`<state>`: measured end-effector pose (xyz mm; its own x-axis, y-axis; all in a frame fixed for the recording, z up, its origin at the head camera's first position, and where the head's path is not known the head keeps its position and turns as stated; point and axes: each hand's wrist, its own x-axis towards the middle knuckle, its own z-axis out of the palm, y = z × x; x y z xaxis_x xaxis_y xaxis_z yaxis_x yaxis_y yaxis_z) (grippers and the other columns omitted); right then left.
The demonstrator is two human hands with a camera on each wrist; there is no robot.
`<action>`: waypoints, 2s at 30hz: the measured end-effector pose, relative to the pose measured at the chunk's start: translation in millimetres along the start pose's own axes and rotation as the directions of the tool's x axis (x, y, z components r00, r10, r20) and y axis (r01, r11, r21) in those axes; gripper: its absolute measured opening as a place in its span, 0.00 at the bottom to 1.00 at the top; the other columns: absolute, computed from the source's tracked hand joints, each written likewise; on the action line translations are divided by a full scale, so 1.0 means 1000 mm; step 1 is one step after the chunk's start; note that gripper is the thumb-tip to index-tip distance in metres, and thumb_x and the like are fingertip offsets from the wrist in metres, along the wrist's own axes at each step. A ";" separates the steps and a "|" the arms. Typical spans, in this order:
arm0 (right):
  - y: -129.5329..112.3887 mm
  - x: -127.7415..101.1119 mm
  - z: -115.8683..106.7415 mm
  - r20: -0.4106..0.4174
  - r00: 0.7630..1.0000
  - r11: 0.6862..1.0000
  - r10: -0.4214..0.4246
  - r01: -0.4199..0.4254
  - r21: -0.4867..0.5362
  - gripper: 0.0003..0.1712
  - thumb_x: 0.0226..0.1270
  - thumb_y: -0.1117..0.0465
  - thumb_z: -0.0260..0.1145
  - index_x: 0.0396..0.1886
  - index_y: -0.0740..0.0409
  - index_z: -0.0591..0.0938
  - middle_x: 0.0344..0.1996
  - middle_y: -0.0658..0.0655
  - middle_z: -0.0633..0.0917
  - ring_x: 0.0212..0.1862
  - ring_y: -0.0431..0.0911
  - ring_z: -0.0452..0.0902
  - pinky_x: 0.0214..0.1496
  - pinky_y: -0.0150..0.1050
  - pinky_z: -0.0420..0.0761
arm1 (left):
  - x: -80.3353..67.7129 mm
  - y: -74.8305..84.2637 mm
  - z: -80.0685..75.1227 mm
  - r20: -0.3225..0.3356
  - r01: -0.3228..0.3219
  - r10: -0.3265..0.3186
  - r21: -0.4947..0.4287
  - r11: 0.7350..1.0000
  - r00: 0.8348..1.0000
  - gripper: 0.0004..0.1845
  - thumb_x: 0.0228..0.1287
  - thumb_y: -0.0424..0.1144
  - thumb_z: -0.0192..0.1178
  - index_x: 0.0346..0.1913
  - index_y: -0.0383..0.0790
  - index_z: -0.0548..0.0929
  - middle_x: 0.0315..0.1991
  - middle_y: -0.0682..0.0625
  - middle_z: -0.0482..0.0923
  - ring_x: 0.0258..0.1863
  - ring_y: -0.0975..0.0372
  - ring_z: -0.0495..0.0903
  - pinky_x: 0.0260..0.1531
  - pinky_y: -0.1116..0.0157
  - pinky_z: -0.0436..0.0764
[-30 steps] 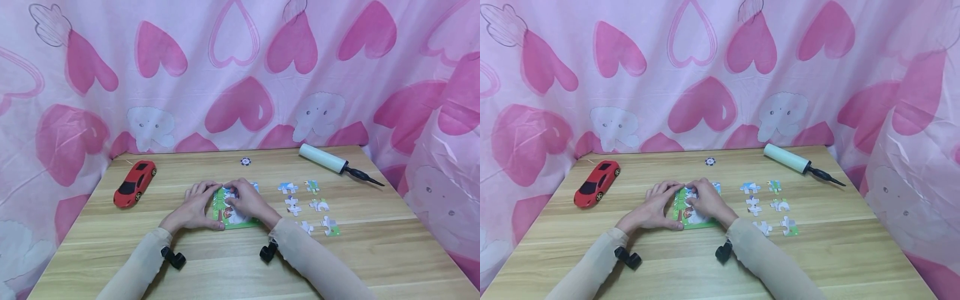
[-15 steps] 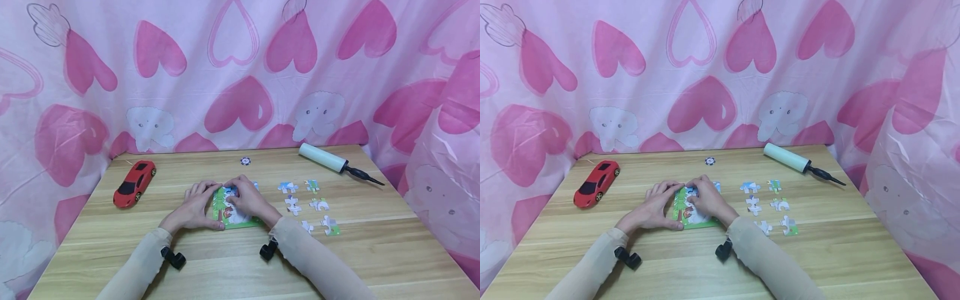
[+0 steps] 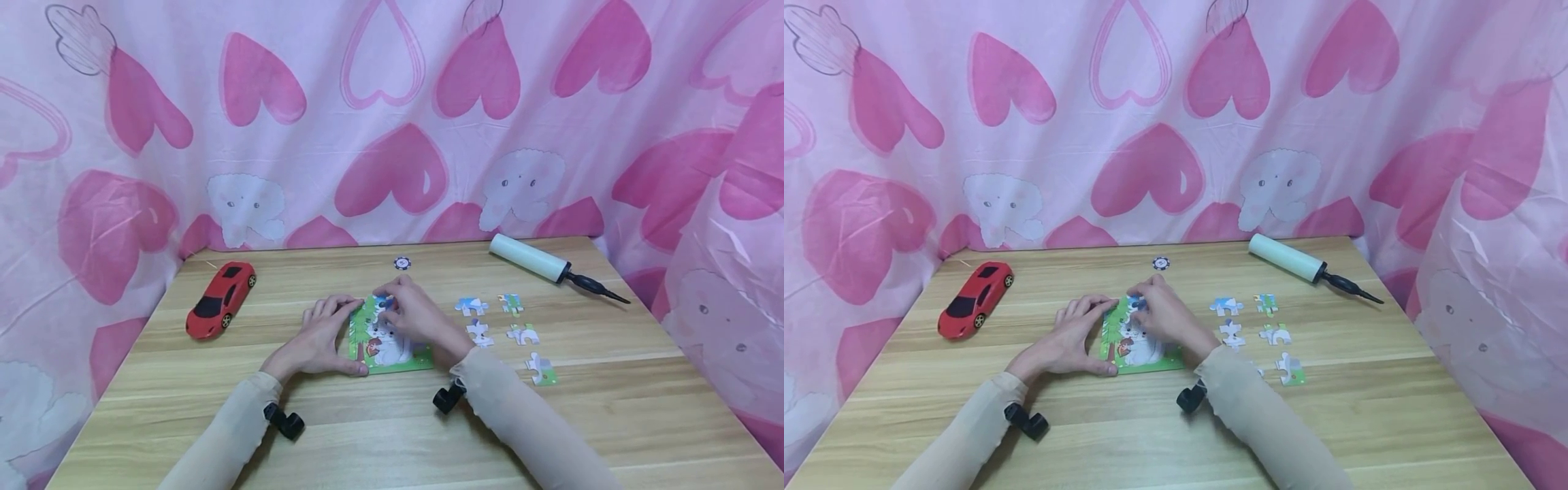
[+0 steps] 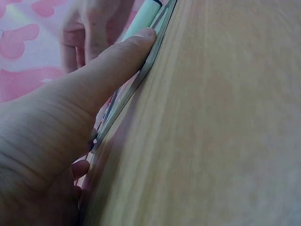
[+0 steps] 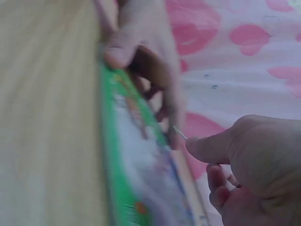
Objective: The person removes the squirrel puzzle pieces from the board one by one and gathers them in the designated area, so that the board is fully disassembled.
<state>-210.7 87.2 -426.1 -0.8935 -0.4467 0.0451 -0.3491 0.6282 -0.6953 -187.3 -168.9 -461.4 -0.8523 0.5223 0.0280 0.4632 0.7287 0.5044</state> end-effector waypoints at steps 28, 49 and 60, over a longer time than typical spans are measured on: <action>0.054 -0.042 -0.114 -0.161 0.982 0.995 -0.098 0.095 -0.029 0.27 0.79 0.60 0.76 0.74 0.50 0.84 0.49 0.56 0.76 0.46 0.50 0.71 0.45 0.44 0.75 | -0.001 -0.001 0.000 0.017 0.017 -0.017 -0.030 0.999 1.000 0.71 0.44 0.75 0.84 0.89 0.51 0.63 0.84 0.47 0.59 0.80 0.46 0.57 0.71 0.41 0.59; 0.092 -0.037 -0.092 0.012 1.000 0.999 0.028 -0.029 0.037 0.27 0.73 0.62 0.79 0.70 0.46 0.87 0.56 0.55 0.81 0.53 0.52 0.78 0.54 0.47 0.82 | 0.001 -0.001 0.000 0.013 -0.011 0.011 -0.017 1.000 1.000 0.72 0.45 0.77 0.83 0.90 0.50 0.62 0.83 0.47 0.59 0.78 0.47 0.58 0.67 0.43 0.60; 0.098 -0.033 -0.084 0.083 0.992 0.995 0.099 -0.101 0.013 0.26 0.72 0.62 0.81 0.67 0.45 0.89 0.55 0.55 0.81 0.52 0.52 0.75 0.52 0.47 0.80 | -0.001 -0.002 0.000 0.009 -0.012 0.012 -0.026 1.000 1.000 0.72 0.45 0.76 0.83 0.89 0.49 0.62 0.83 0.47 0.60 0.78 0.47 0.58 0.69 0.42 0.60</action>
<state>-239.0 217.5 -435.4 -0.8972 -0.4335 -0.0841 -0.2535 0.6617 -0.7056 -187.5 -170.8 -462.0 -0.8446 0.5348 0.0263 0.4664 0.7107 0.5267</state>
